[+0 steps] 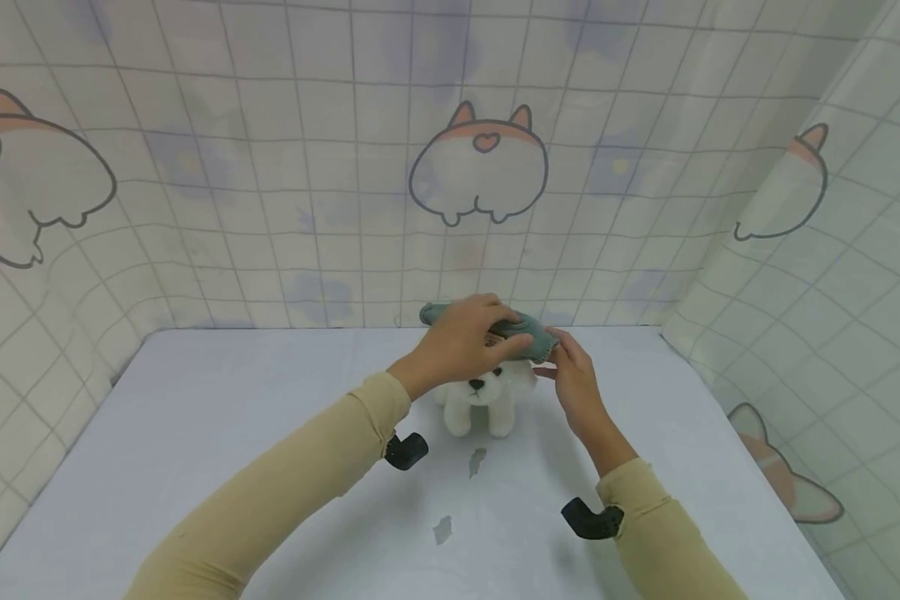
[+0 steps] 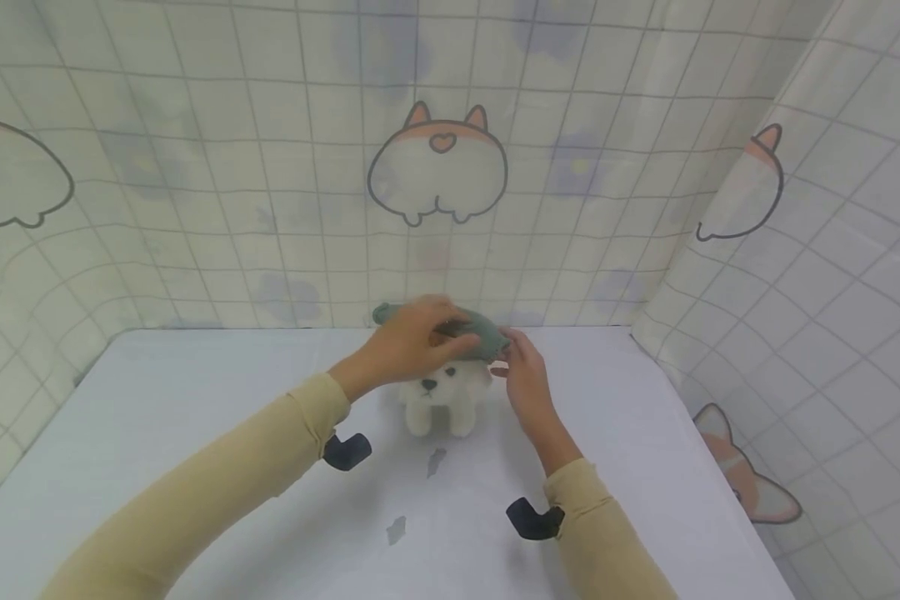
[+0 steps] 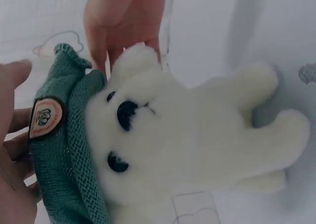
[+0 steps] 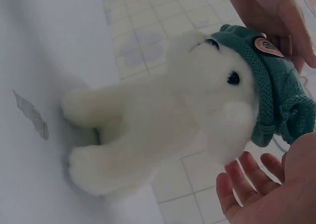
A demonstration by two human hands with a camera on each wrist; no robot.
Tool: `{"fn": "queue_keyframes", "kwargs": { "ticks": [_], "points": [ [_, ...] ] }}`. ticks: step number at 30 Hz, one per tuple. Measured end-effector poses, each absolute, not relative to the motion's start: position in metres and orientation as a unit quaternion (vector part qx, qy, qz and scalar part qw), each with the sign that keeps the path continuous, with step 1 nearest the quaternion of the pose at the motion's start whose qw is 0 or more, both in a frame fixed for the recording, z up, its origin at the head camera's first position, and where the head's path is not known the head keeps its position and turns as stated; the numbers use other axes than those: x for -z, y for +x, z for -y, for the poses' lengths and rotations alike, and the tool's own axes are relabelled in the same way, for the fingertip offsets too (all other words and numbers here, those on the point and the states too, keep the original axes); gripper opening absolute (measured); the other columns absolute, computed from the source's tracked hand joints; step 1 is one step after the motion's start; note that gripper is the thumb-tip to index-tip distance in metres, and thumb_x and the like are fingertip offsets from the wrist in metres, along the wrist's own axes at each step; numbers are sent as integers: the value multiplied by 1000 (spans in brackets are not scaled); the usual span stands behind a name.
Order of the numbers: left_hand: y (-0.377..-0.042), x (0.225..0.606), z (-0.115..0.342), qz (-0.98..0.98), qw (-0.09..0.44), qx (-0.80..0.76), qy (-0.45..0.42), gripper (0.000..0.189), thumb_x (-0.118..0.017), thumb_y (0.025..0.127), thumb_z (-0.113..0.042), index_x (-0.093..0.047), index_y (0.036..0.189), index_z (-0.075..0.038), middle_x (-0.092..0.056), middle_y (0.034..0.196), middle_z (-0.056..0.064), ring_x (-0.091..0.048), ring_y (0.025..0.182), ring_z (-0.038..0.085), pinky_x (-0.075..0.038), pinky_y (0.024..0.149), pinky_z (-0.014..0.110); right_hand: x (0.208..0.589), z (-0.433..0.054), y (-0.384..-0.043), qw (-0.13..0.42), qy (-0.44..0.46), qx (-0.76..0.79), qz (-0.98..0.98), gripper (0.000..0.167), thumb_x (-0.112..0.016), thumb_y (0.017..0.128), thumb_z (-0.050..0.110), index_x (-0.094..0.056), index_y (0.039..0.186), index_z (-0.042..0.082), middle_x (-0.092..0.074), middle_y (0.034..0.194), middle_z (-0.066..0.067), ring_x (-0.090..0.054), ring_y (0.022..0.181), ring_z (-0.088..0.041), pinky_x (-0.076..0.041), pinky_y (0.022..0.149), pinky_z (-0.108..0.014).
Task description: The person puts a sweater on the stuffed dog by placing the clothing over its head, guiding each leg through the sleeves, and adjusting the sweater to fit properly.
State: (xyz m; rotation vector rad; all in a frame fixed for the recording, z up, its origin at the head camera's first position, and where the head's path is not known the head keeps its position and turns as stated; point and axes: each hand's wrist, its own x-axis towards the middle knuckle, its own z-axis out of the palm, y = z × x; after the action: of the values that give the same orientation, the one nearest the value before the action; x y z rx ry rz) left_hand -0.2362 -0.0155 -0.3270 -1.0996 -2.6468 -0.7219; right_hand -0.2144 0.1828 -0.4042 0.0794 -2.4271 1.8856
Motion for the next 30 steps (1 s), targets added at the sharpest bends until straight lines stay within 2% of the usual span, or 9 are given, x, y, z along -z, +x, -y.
{"fn": "queue_keyframes", "kwargs": {
  "ticks": [5,8,13,17,23,26,30],
  "points": [
    [-243,325,22,886,140,270,-350,28,-50,101,-30,-70,108,-12,-66,104,2,-61,97,19,-50,89,37,392,-185,-219,63,38,-613,787,55,-23,105,45,-46,139,8,-50,136,-11,-55,108,-10,-53,89,-24],
    [-248,325,27,894,144,268,-328,27,-50,100,-28,-71,108,-12,-65,106,3,-60,102,21,-50,93,40,383,-183,-221,72,40,-607,790,60,-25,103,52,-48,138,9,-52,135,-11,-55,110,-13,-52,85,-21],
    [-260,329,36,903,112,282,-303,22,-53,99,-27,-69,109,-15,-62,115,3,-57,116,22,-47,102,40,371,-178,-224,77,35,-584,807,57,-34,102,53,-50,136,10,-56,134,-12,-54,121,-23,-49,92,-35],
    [-267,334,43,911,81,290,-283,20,-55,97,-30,-66,109,-18,-58,127,3,-51,129,23,-41,109,44,365,-172,-225,80,43,-557,825,51,-45,99,51,-53,133,14,-55,134,-10,-54,124,-27,-49,97,-45],
    [-273,339,52,903,20,322,-282,24,-56,97,-37,-61,116,-23,-50,138,4,-48,130,26,-41,107,50,362,-165,-224,66,65,-559,824,39,-55,96,44,-61,124,18,-55,133,-4,-58,119,-26,-52,93,-44],
    [-272,341,55,890,-10,348,-295,24,-58,96,-35,-61,117,-23,-48,140,5,-46,131,27,-40,108,50,365,-164,-224,71,80,-554,826,33,-59,96,38,-66,118,15,-53,135,-3,-53,124,-25,-46,102,-48],
    [-270,345,57,884,-21,351,-309,23,-59,96,-32,-65,115,-22,-48,140,7,-45,132,28,-38,110,51,369,-161,-223,81,88,-525,843,25,-61,95,31,-70,111,13,-51,139,-3,-42,134,-25,-33,113,-53]
  ]
}}
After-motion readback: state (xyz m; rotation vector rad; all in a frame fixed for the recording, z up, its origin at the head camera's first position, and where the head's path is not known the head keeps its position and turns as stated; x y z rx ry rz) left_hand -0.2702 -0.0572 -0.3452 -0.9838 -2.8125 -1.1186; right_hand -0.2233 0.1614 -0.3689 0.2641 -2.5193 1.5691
